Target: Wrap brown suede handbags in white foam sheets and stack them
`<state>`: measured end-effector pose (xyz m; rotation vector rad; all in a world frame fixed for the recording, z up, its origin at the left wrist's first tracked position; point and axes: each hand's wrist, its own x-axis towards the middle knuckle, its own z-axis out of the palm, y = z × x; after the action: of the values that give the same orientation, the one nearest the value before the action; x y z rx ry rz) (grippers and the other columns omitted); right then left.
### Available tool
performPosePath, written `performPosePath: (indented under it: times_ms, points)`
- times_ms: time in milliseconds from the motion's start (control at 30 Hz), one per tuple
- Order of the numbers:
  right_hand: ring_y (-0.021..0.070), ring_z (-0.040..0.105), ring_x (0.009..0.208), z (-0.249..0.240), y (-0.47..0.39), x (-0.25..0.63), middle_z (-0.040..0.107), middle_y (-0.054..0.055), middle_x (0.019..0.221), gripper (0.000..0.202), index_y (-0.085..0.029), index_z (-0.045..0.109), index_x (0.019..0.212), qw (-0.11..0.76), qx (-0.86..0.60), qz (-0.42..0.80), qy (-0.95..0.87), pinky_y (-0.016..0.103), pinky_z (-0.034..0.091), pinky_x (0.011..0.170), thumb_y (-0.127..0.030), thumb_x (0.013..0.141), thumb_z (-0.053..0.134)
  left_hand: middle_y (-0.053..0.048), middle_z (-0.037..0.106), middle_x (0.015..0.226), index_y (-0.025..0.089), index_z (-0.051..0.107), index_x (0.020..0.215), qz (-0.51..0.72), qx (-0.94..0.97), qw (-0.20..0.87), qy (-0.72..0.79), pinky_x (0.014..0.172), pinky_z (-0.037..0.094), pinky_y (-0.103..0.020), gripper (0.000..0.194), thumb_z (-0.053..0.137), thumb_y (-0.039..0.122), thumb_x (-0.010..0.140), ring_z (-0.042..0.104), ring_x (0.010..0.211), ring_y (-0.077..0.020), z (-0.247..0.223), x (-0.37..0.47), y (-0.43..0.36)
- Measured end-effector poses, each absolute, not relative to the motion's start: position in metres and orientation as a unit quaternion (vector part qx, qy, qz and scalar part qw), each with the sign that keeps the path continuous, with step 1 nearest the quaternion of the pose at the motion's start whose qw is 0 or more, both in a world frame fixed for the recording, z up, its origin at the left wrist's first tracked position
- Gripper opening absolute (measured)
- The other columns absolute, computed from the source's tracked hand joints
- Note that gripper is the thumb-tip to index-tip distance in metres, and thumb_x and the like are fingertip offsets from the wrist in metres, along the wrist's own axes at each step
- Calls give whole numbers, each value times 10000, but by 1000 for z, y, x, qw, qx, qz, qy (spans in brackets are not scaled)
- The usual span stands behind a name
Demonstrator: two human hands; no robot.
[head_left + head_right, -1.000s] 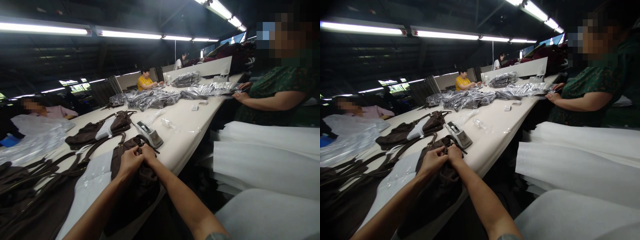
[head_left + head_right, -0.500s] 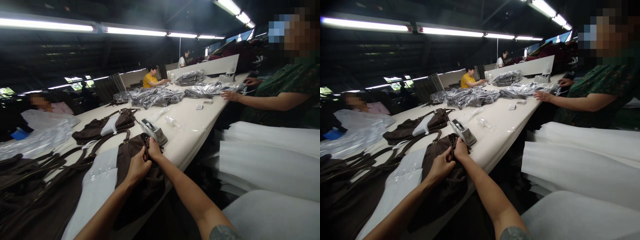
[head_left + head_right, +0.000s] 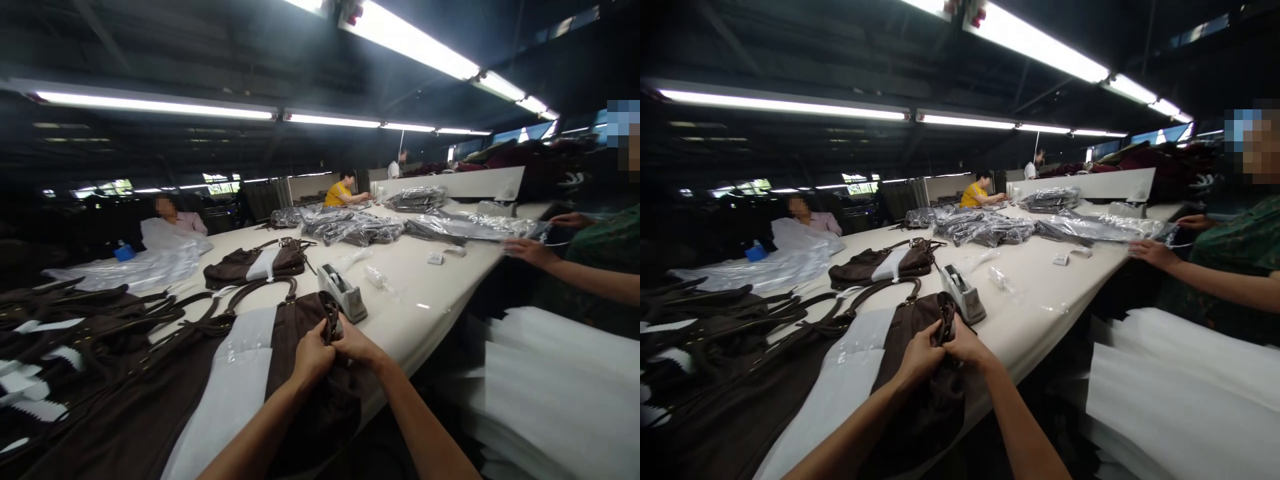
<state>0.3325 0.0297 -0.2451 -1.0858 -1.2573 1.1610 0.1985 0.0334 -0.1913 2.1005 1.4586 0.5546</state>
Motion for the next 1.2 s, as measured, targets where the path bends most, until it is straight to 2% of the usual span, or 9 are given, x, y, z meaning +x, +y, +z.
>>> performPosePath:
  times_ms: [200, 333, 433, 567, 733, 833, 967, 1067, 1200]
  points:
    - [83, 516, 562, -234, 9, 336, 639, -26, 858, 1001, -265, 218, 1477, 449, -425, 594, -514, 179, 371, 506, -170, 617, 721, -24, 722, 763, 146, 671, 1225, 226, 755, 294, 541, 618, 429, -217, 679, 580, -23, 574, 655, 725, -171, -179, 200, 41]
    - [72, 448, 490, -233, 0, 332, 572, -72, 690, 915, -232, 280, 1454, 486, -453, 586, -464, 165, 307, 448, -211, 656, 729, -32, 707, 733, 148, 710, 1164, 236, 752, 304, 535, 626, 420, -232, 623, 568, -22, 582, 646, 721, -175, -173, 200, 44]
    - [65, 416, 460, -232, -2, 327, 543, -66, 628, 626, -156, 451, 1294, 525, -500, 590, -356, 161, 282, 419, -199, 704, 656, -46, 713, 740, 134, 696, 1185, 241, 743, 310, 542, 653, 442, -237, 641, 571, -26, 577, 656, 745, -185, -169, 199, 45]
    - [14, 324, 398, -230, -5, 328, 499, -58, 559, 266, -104, 615, 885, 495, -470, 647, -339, 159, 178, 381, -145, 632, 685, -52, 716, 732, 126, 681, 1208, 247, 735, 315, 548, 665, 461, -233, 659, 558, -36, 582, 672, 768, -191, -165, 198, 46]
    - [-20, 254, 387, -228, -7, 335, 451, -72, 535, 240, -94, 617, 691, 434, -388, 706, -404, 168, 99, 375, -190, 569, 800, -71, 731, 772, 103, 668, 1223, 251, 735, 305, 552, 691, 469, -242, 660, 535, -52, 595, 680, 780, -195, -162, 199, 44]
    - [-4, 270, 386, -226, -8, 333, 439, -84, 509, 282, -114, 598, 688, 431, -404, 698, -404, 168, 111, 377, -212, 554, 826, -100, 747, 863, 91, 658, 1236, 255, 737, 296, 552, 735, 475, -254, 664, 530, -54, 601, 686, 830, -207, -162, 201, 44]
    - [60, 451, 503, -227, -12, 323, 505, -47, 570, 286, -146, 580, 692, 444, -396, 690, -412, 179, 348, 511, -294, 620, 814, -123, 750, 993, 101, 663, 1230, 254, 743, 290, 547, 790, 478, -258, 663, 526, -50, 599, 687, 930, -224, -163, 201, 46]
    - [126, 505, 594, -231, -12, 317, 484, -27, 592, 283, -182, 508, 642, 444, -476, 619, -439, 245, 401, 600, -320, 720, 742, -119, 743, 1057, 123, 676, 1216, 254, 751, 283, 540, 822, 469, -247, 652, 527, -43, 603, 676, 1000, -224, -162, 198, 47]
    - [209, 555, 691, -240, -7, 311, 542, 19, 663, 198, -200, 522, 719, 348, -691, 327, -543, 289, 384, 625, -221, 726, 719, -118, 743, 1024, 123, 653, 1248, 257, 757, 259, 543, 773, 452, -251, 659, 539, -18, 614, 674, 946, -223, -159, 196, 42]
